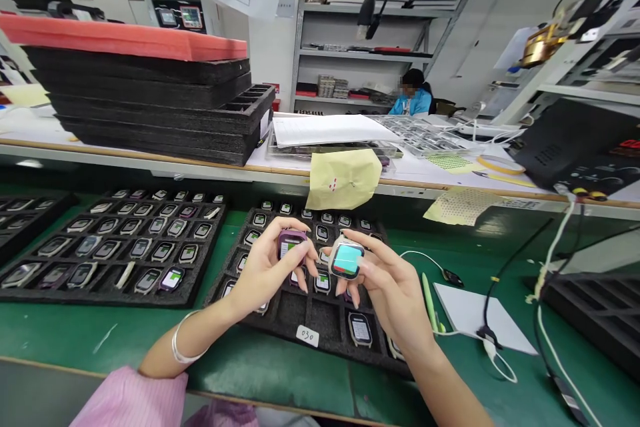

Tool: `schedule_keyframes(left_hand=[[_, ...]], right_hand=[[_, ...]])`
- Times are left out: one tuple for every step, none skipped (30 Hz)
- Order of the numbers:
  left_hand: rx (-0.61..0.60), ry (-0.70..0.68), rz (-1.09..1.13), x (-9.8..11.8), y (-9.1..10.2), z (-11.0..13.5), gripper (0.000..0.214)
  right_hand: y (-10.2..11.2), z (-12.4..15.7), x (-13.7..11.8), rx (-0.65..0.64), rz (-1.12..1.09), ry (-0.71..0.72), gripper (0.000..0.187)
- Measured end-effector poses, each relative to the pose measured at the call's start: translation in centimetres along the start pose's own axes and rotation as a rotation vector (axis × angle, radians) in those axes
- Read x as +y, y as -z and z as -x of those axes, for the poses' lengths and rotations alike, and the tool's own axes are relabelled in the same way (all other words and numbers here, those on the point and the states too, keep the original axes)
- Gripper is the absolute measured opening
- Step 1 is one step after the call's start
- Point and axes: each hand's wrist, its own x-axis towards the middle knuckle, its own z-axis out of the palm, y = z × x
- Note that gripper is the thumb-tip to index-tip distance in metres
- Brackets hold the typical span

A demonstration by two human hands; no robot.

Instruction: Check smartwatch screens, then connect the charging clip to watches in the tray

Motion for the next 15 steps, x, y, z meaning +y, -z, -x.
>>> schedule_keyframes(left_hand=[[-0.006,-0.001,0.006,0.0,0.1,0.0,0.019],[-0.018,-0.009,0.021,-0.1,0.1,0.1,0.021],[-0.033,-0.02,0.042,-0.1,0.2,0.1,0.024],[-0.05,-0.027,0.062,-0.1,0.3,0.2,0.028],[-0.068,-0.029,0.081,-0.1,0.3,0.3,0.032],[-0.085,-0.027,0.094,0.0,0.3,0.3,0.037],[-0.099,-0.022,0.101,0.0,0.3,0.4,0.041],[-0.107,-0.014,0.102,0.1,0.3,0.4,0.044],[-0.112,-0.007,0.1,0.2,0.2,0.5,0.046],[-0.116,-0.003,0.096,0.2,0.2,0.5,0.047],[-0.119,0.002,0.09,0.3,0.1,0.6,0.047],[-0.12,0.008,0.084,0.3,0.1,0.6,0.047],[-0.119,0.014,0.078,0.3,0.0,0.6,0.046],[-0.118,0.019,0.072,0.3,0.0,0.7,0.044],[-0.116,0.024,0.065,0.3,0.0,0.7,0.043]], right_hand=[[-0.1,0.0,-0.1,-0.016,-0.011,0.002,0.034],[-0.2,0.0,-0.3,-0.035,-0.02,0.004,0.038],[-0.3,0.0,-0.4,-0.048,-0.024,0.004,0.043],[-0.5,0.1,-0.5,-0.051,-0.023,0.003,0.046],[-0.7,0.1,-0.6,-0.042,-0.015,-0.001,0.048],[-0.9,0.1,-0.7,-0.025,-0.002,-0.007,0.048],[-1.0,0.1,-0.8,-0.005,0.014,-0.014,0.048],[-1.1,0.1,-0.9,0.011,0.028,-0.02,0.048],[-1.2,0.2,-0.9,0.019,0.038,-0.022,0.048],[-1.2,0.2,-0.9,0.013,0.04,-0.019,0.048],[-1.1,0.2,-0.8,0.001,0.037,-0.012,0.049],[-1.0,0.2,-0.8,-0.02,0.031,-0.003,0.05],[-0.9,0.2,-0.7,-0.044,0.024,0.005,0.051],[-0.7,0.2,-0.6,-0.068,0.02,0.013,0.051],[-0.6,0.2,-0.6,-0.091,0.019,0.02,0.052]])
